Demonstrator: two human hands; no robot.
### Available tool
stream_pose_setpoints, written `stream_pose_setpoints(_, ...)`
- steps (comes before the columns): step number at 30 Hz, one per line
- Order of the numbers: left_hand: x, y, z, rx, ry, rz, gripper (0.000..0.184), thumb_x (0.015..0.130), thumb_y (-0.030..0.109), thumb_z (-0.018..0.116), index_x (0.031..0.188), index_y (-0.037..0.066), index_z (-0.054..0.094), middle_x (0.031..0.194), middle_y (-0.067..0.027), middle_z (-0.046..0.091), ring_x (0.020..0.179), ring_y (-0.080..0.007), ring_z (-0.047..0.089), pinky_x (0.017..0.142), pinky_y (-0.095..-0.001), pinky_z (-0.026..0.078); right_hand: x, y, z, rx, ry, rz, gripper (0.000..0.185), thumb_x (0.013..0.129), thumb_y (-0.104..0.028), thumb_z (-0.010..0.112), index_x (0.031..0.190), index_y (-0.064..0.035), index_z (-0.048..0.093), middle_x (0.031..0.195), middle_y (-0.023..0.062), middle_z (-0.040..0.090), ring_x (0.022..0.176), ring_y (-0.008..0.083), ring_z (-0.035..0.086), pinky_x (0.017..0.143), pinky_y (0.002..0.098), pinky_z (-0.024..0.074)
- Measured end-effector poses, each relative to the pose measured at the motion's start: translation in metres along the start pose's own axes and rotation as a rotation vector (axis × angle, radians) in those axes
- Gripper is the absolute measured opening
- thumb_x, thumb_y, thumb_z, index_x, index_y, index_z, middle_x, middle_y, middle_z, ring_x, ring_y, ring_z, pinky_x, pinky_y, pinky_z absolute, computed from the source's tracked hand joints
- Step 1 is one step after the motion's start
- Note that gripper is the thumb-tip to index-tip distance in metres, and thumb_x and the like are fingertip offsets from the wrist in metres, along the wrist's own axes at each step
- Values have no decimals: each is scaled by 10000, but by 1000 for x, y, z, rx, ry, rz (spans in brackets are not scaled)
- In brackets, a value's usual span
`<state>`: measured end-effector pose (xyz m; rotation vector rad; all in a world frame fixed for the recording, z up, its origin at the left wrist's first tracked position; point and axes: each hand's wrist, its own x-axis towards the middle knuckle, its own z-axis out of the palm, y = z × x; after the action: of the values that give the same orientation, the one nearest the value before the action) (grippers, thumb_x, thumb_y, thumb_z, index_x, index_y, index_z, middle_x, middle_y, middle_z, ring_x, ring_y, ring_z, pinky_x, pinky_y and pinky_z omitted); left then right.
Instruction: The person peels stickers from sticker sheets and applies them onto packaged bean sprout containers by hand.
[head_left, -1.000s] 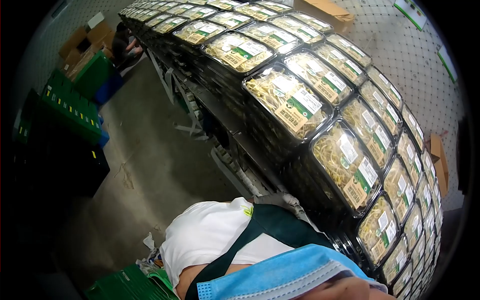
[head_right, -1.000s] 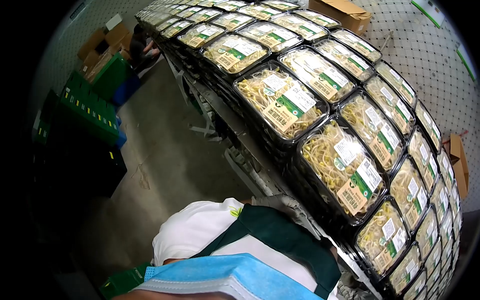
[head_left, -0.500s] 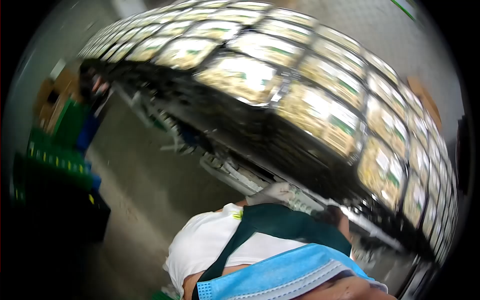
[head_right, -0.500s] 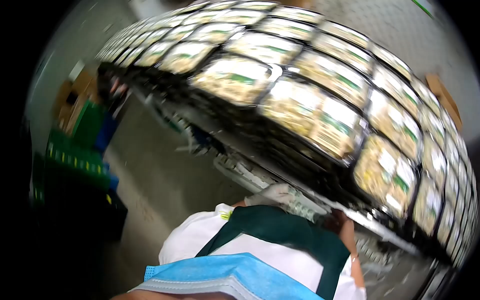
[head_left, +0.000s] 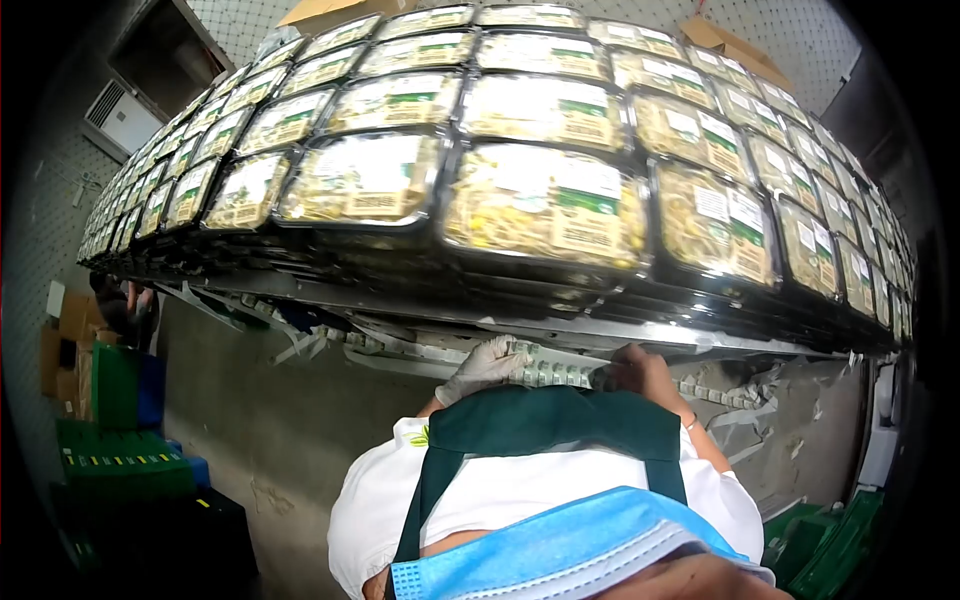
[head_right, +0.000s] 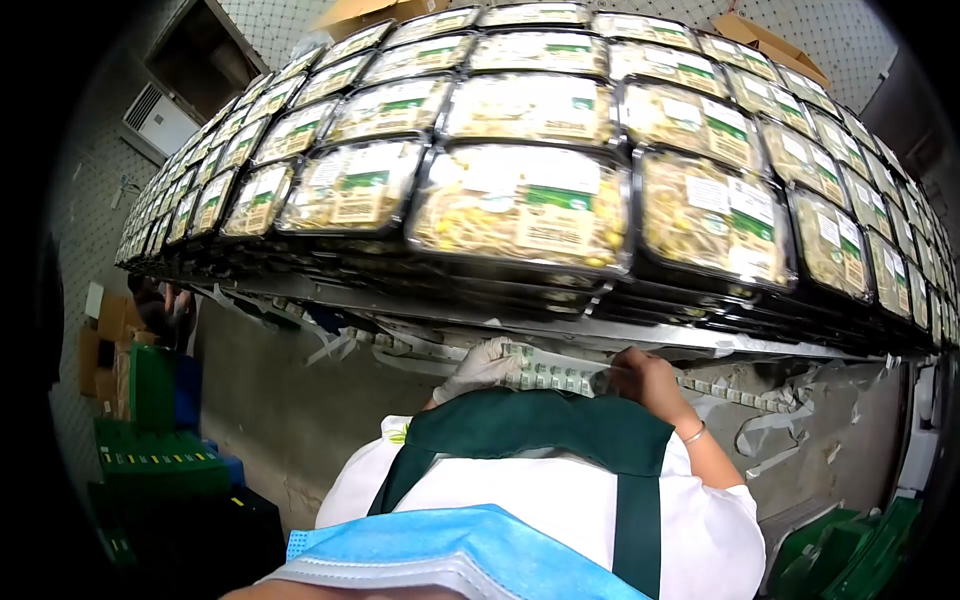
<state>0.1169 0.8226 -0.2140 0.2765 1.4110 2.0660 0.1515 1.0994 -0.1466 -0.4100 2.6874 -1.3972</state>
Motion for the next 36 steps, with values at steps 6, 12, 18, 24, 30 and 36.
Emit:
stream_pose_setpoints(6,68,-51,109,377,160,-145,120,778,96,586,834,-9,578,719,-7,576,630,-46,487,549,-190,400,-59,98,-87,115,20,65,164,722,-92,642,774,5,520,656,129,564,551,228,542,534,267,436)
stream_pose_setpoints(12,111,-78,194,335,107,-41,107,795,93,565,815,-12,579,706,12,575,640,-41,494,562,-206,413,-101,119,-169,175,-29,254,145,752,-62,618,771,19,498,648,73,547,598,65,468,551,211,415)
stream_pose_setpoints(18,124,-55,252,80,73,-4,239,796,11,542,1034,14,513,970,-30,580,886,-62,515,792,-209,410,-123,135,-197,135,50,230,138,758,-94,613,760,18,532,607,74,558,545,88,484,508,210,396)
stream_pose_setpoints(24,130,-47,255,136,19,-64,107,788,60,575,878,4,588,811,-25,611,726,-47,540,645,-183,442,-143,136,-202,174,70,305,143,759,-111,611,770,16,546,609,58,554,534,80,468,497,215,395)
stream_pose_setpoints(30,118,-25,275,-15,14,-39,186,793,12,539,977,-6,559,930,-50,598,799,-63,548,706,-192,458,-146,120,-200,76,57,277,163,766,-139,597,786,16,552,624,79,557,513,84,457,483,212,384)
stream_pose_setpoints(36,113,-46,258,11,-12,-18,184,807,0,510,986,-12,549,914,-36,589,807,-68,538,709,-180,438,-127,110,-211,-225,-37,-15,294,688,-234,648,865,-6,594,773,123,603,716,270,570,635,325,455)
